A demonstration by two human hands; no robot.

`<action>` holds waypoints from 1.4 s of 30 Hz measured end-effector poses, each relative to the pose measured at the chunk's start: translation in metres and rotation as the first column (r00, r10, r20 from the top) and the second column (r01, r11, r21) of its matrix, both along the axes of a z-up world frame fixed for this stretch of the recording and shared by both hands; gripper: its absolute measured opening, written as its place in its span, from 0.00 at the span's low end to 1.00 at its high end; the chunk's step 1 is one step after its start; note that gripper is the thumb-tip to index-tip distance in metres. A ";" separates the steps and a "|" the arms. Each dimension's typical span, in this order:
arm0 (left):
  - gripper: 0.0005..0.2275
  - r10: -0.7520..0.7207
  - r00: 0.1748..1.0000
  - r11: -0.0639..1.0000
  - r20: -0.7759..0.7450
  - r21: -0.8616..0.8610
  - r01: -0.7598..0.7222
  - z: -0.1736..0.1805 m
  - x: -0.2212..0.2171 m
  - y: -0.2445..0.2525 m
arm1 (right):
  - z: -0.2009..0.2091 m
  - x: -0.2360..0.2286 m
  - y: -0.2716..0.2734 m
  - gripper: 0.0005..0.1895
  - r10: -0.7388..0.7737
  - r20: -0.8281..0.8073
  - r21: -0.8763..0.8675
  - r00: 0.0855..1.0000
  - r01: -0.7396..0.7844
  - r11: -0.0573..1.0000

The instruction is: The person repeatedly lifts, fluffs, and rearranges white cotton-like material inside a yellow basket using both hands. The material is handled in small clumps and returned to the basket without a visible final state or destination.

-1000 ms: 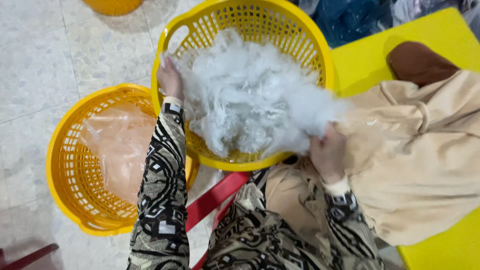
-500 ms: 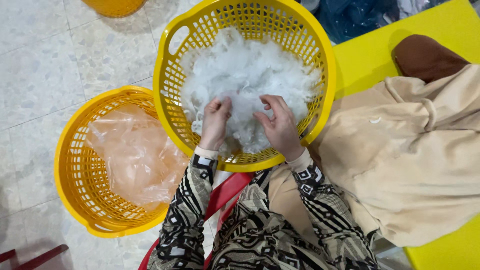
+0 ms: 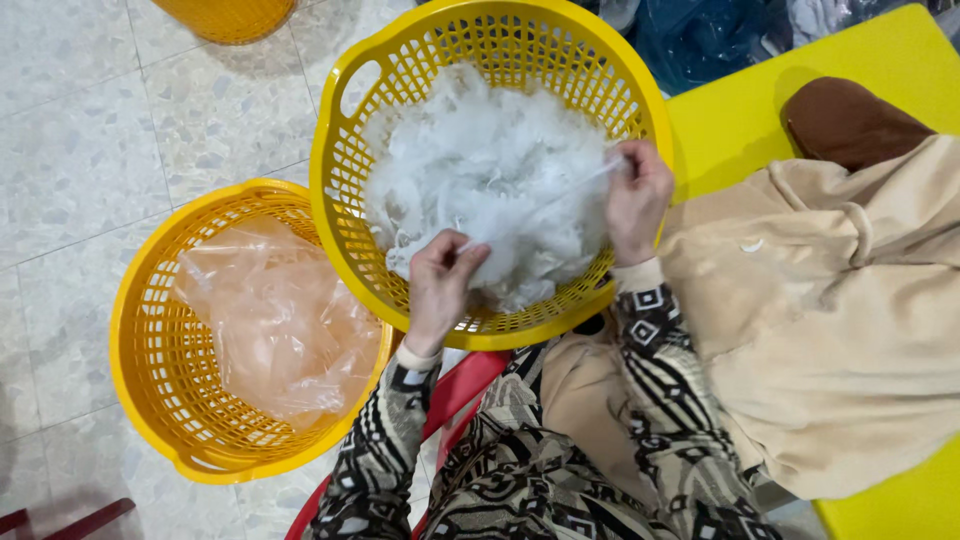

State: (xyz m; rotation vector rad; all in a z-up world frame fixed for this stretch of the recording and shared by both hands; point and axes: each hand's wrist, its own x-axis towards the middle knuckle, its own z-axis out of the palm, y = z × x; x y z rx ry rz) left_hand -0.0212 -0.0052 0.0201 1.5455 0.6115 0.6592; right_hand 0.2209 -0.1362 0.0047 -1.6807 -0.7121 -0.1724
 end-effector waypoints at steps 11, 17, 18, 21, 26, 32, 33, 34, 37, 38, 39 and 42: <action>0.05 0.361 0.924 0.819 0.124 -0.517 -0.250 -0.030 -0.017 0.032 | -0.002 0.043 0.040 0.39 0.213 0.506 -0.450 0.836 0.046 0.892; 0.05 0.220 0.962 0.899 0.164 -0.417 -0.134 -0.041 0.014 0.013 | 0.023 -0.042 0.033 0.15 0.452 -0.184 -0.182 0.873 -0.483 0.857; 0.05 0.192 0.970 0.908 0.151 -0.403 -0.117 -0.039 0.017 0.010 | 0.027 -0.053 0.033 0.17 0.571 -0.247 -0.130 0.783 -0.611 0.781; 0.02 0.131 0.986 0.956 0.101 -0.278 -0.099 -0.027 0.020 0.002 | 0.036 -0.074 0.039 0.05 0.542 -0.388 -0.007 0.745 -0.591 0.807; 0.02 0.143 0.983 0.989 0.112 -0.036 -0.140 -0.013 0.013 -0.009 | 0.032 -0.070 0.048 0.05 0.308 -0.131 -0.161 0.942 -0.327 0.931; 0.02 0.100 0.988 0.995 0.116 -0.038 -0.096 0.015 0.009 -0.010 | -0.004 -0.031 0.062 0.05 0.141 -0.080 -0.157 0.987 -0.152 0.976; 0.02 0.089 0.990 0.996 0.106 -0.024 -0.087 0.022 0.002 -0.011 | -0.010 -0.020 0.061 0.05 0.119 -0.074 -0.160 0.990 -0.129 0.979; 0.02 0.107 0.983 0.993 0.149 -0.054 -0.100 0.029 -0.006 -0.011 | -0.016 -0.005 0.058 0.06 0.065 -0.025 -0.192 0.998 -0.068 0.979; 0.02 0.208 0.929 0.978 0.306 -0.068 -0.196 0.047 -0.029 0.000 | -0.020 0.043 0.042 0.09 -0.099 0.109 -0.342 0.989 0.131 0.931; 0.02 0.254 0.889 0.964 0.381 -0.030 -0.263 0.049 -0.032 0.007 | -0.021 0.055 0.040 0.09 -0.083 0.158 -0.398 0.984 0.140 0.907; 0.03 0.298 0.842 0.943 0.449 -0.004 -0.332 0.049 -0.036 0.010 | -0.021 0.060 0.034 0.09 -0.061 0.202 -0.461 0.977 0.150 0.875; 0.04 0.233 0.891 0.953 0.390 0.094 -0.290 0.045 -0.022 0.026 | -0.013 0.057 0.030 0.23 0.065 0.316 -0.552 0.946 0.128 0.824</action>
